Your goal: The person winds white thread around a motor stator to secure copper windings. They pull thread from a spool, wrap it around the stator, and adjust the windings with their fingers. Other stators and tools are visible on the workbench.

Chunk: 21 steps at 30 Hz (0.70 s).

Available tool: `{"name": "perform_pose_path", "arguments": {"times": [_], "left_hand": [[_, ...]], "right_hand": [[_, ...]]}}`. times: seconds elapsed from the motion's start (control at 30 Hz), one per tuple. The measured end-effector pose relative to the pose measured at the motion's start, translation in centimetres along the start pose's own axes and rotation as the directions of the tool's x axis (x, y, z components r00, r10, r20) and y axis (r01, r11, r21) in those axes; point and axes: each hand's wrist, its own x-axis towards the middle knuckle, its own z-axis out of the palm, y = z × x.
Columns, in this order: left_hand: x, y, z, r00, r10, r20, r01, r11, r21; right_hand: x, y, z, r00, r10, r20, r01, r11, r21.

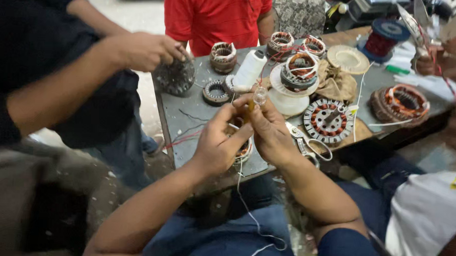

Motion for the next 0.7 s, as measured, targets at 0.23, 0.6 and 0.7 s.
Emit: {"name": "perform_pose_path", "arguments": {"times": [0.23,0.6,0.7], "left_hand": [[1.4,-1.1,1.4,0.991,-0.005,0.132,0.042,0.959,-0.280],[3.6,3.6,-1.0,0.990,-0.026,0.138,-0.080,0.699,0.711],[8.0,7.6,-0.8,0.899,-0.319,0.300,-0.139,0.443,0.886]], "right_hand": [[2.3,-3.0,-0.8,0.988,0.141,-0.070,-0.149,0.981,-0.125],[9.0,-4.7,-2.4,0.909,0.241,0.340,-0.132,0.940,-0.313],[7.3,-2.4,-0.9,0.956,0.046,0.291,-0.108,0.973,0.202]]}}
